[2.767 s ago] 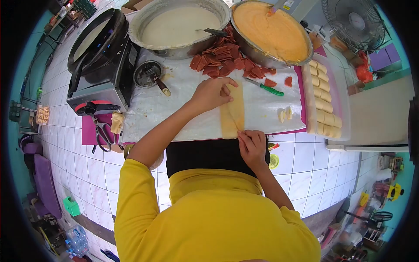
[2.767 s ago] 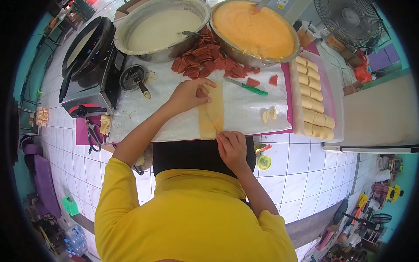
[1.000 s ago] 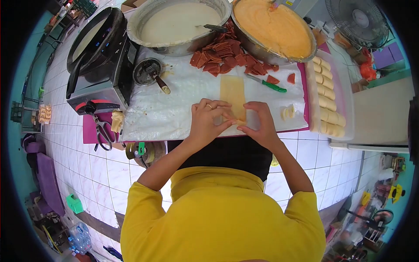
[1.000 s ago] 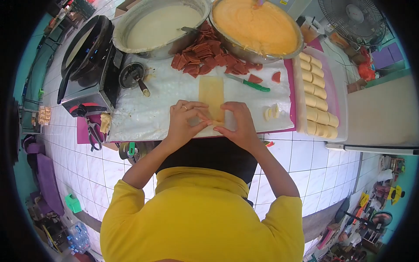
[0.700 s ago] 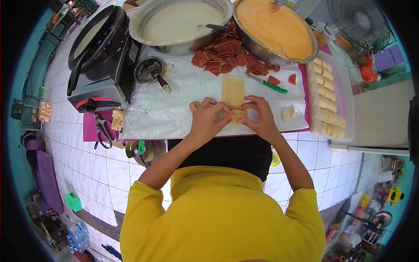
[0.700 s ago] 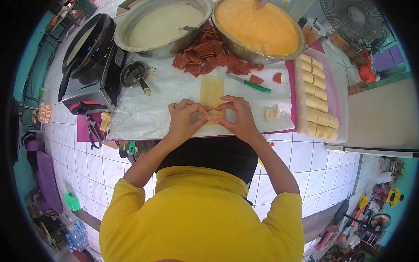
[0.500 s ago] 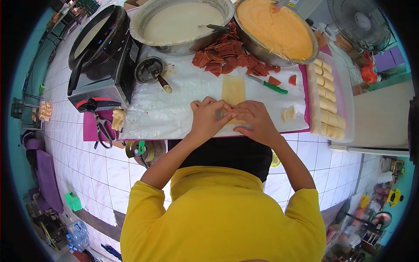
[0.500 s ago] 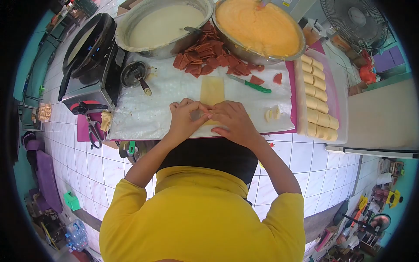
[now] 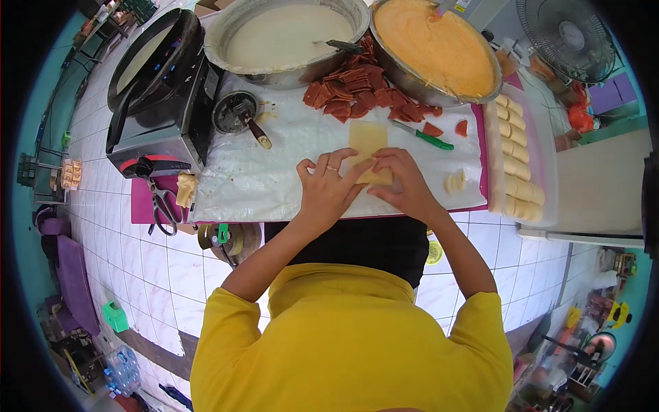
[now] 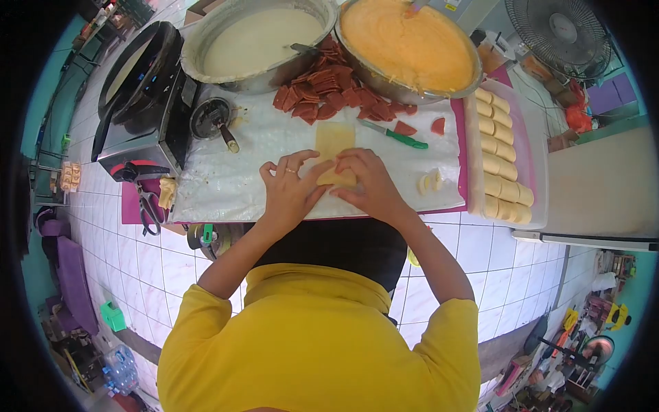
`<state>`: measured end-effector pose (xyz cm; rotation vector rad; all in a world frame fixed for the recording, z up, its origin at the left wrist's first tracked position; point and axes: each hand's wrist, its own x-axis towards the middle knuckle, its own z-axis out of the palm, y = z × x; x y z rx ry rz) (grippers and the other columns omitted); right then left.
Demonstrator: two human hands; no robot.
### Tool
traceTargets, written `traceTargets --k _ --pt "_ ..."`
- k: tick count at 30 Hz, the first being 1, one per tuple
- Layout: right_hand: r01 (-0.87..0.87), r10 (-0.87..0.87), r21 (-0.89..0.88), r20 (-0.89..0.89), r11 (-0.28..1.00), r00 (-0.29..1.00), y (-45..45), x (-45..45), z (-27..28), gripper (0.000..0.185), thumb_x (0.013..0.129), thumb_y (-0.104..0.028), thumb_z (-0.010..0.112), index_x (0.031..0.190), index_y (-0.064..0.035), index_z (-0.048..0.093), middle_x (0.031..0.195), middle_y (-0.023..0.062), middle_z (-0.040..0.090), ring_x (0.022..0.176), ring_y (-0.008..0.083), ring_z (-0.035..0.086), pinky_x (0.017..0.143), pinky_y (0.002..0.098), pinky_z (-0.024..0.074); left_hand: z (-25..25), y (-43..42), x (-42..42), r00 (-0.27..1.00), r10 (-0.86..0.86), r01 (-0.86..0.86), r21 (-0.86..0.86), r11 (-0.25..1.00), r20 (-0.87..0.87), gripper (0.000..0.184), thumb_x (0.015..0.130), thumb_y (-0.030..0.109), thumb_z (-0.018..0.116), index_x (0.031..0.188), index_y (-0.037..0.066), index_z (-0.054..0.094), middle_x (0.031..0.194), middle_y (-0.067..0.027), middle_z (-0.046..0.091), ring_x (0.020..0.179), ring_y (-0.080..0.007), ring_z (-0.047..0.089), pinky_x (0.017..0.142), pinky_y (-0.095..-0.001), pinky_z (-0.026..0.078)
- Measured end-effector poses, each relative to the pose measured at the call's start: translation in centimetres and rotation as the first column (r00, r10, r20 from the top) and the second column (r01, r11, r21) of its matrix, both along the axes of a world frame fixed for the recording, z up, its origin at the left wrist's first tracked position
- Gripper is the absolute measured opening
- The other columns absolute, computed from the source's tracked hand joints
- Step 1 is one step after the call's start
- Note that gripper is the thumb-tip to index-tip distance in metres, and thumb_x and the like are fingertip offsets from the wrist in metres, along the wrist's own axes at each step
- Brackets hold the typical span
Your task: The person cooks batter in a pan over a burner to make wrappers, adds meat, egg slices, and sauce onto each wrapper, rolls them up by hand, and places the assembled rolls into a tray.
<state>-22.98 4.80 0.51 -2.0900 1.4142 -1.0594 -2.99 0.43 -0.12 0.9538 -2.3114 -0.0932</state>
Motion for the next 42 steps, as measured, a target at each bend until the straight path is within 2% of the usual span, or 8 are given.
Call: traceTargets --k 5,11,14,17,21,24,32,42 --pt "0.044 -0.045 0.035 0.041 0.998 0.998 0.0 -1.2 -0.8 0.041 0.071 -0.009 0.082 0.108 -0.008 0.065 0.106 0.0087 0.063 0.106 0.0274 0.055 0.094 0.0379 0.0444 0.2 -1.1 0.5 0.998 -0.061 0.062 0.037 0.997 -0.016 0.03 0.078 0.031 0.077 0.107 0.025 0.071 0.1 0.0084 0.067 0.087 -0.0112 0.058 0.084 -0.0425 0.027" --pt "0.137 -0.224 0.257 0.347 0.957 0.911 -0.9 -1.9 -2.6 0.033 0.076 -0.007 0.079 0.108 -0.0071 0.07 0.092 0.0063 0.067 0.089 0.0198 0.061 0.083 0.0314 0.0491 1.8 -3.4 0.6 0.997 -0.057 0.076 0.671 0.738 -0.051 0.022 0.086 0.034 0.072 0.102 0.02 0.074 0.084 0.0071 0.07 0.075 -0.013 0.059 0.085 -0.0402 0.026" --pt "0.16 -0.316 0.353 0.446 0.922 0.837 -1.5 -1.4 -2.5 0.029 0.078 -0.007 0.078 0.106 -0.0071 0.07 0.09 0.0064 0.067 0.083 0.0186 0.061 0.078 0.0296 0.0498 0.8 -4.9 0.1 0.998 -0.056 0.048 0.761 0.647 -0.016 0.028 0.088 0.04 0.067 0.104 0.017 0.074 0.089 0.0027 0.069 0.083 -0.0163 0.06 0.083 -0.0432 0.028" --pt "0.26 -0.311 0.212 0.261 0.942 0.914 -1.7 -1.3 -2.2 0.029 0.078 -0.01 0.077 0.106 -0.0088 0.069 0.094 0.006 0.065 0.087 0.0199 0.06 0.079 0.0321 0.0484 -0.8 -4.9 -0.6 0.998 0.024 0.006 0.528 0.849 -0.05 0.031 0.088 0.042 0.065 0.102 0.016 0.075 0.095 -0.0023 0.065 0.097 -0.0202 0.055 0.084 -0.0428 0.028" --pt "0.148 -0.192 -0.208 -0.208 0.967 0.959 -1.2 -0.7 -0.1 0.035 0.076 -0.019 0.078 0.108 -0.0127 0.066 0.109 0.0043 0.062 0.103 0.0236 0.055 0.089 0.0394 0.0425 -0.8 -5.0 -0.9 0.999 0.05 -0.039 0.475 0.879 -0.01 0.029 0.086 0.04 0.068 0.105 0.018 0.073 0.102 -0.0042 0.06 0.104 -0.0223 0.051 0.085 -0.0422 0.029" --pt "0.07 -0.127 -0.184 -0.317 0.98 0.94 -1.1 -1.0 -0.5 0.04 0.074 -0.026 0.078 0.11 -0.0146 0.064 0.118 0.002 0.059 0.113 0.0254 0.05 0.096 0.0431 0.0364 -0.7 -4.3 -0.9 0.997 0.016 0.009 0.311 0.95 -0.078 0.033 0.083 0.038 0.072 0.112 0.021 0.07 0.102 -0.0019 0.059 0.105 -0.0215 0.051 0.086 -0.0421 0.03" --pt "0.12 -0.149 -0.133 -0.236 0.984 0.96 -2.6 -1.6 -1.3 0.038 0.077 -0.023 0.077 0.112 -0.013 0.067 0.114 0.0019 0.065 0.108 0.0247 0.053 0.095 0.0403 0.0376 -0.9 -5.0 -0.6 0.979 -0.151 0.157 -0.033 0.987 0.134 0.041 0.079 0.038 0.074 0.116 0.022 0.065 0.105 0.0009 0.06 0.1 -0.0154 0.055 0.087 -0.0448 0.032" --pt "-0.041 0.069 0.173 -0.158 0.984 0.985 -0.9 -2.5 1.9 0.029 0.078 -0.013 0.078 0.105 -0.0076 0.07 0.103 0.0062 0.067 0.099 0.0247 0.056 0.089 0.0353 0.0433 1.9 -2.4 0.5 0.961 -0.253 0.237 0.143 0.961 0.108 0.03 0.087 0.036 0.068 0.11 0.017 0.069 0.1 0.0007 0.063 0.094 -0.0169 0.058 0.087 -0.0451 0.032"
